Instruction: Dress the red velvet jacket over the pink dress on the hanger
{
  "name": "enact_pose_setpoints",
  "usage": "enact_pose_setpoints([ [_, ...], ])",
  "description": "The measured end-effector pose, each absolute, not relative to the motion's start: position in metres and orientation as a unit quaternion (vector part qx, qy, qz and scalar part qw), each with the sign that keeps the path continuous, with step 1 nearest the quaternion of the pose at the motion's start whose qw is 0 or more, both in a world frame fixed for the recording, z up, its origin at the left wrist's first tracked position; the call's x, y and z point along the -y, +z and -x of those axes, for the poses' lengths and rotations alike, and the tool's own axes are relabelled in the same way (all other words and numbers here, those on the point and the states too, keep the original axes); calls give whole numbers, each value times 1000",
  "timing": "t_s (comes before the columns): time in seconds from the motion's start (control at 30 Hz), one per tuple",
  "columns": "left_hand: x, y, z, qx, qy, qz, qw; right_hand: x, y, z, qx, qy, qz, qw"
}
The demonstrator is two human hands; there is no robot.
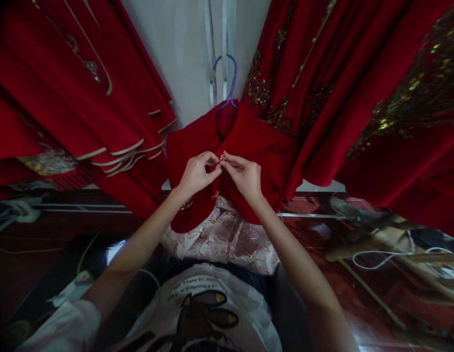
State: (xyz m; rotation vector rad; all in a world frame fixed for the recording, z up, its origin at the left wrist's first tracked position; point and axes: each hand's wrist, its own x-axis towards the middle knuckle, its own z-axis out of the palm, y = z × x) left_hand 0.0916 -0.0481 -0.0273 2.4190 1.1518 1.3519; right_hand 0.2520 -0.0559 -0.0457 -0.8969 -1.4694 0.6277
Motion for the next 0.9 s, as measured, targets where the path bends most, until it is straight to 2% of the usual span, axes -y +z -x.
enact_pose_setpoints([
  [0.27, 47, -28, -92, -374, 442, -815, 40, 53, -47, -254, 632, 309, 374, 605],
  [0.47, 51, -31, -100, -375, 440, -815, 40, 49, -52, -255, 638, 292, 379, 603],
  [0.57, 53, -38, -106, -390, 462, -791, 90, 51, -59, -253, 647, 290, 374, 598],
  [0.7, 57, -56, -110, -377, 512, -736, 232, 64, -76, -247, 696, 267, 346, 570],
  [0.8, 62, -67, -109, -363, 534, -696, 314, 77, -85, -250, 744, 229, 352, 521],
  [0.9, 67, -69, -105, -361, 535, -681, 345, 83, -82, -269, 767, 226, 400, 448],
])
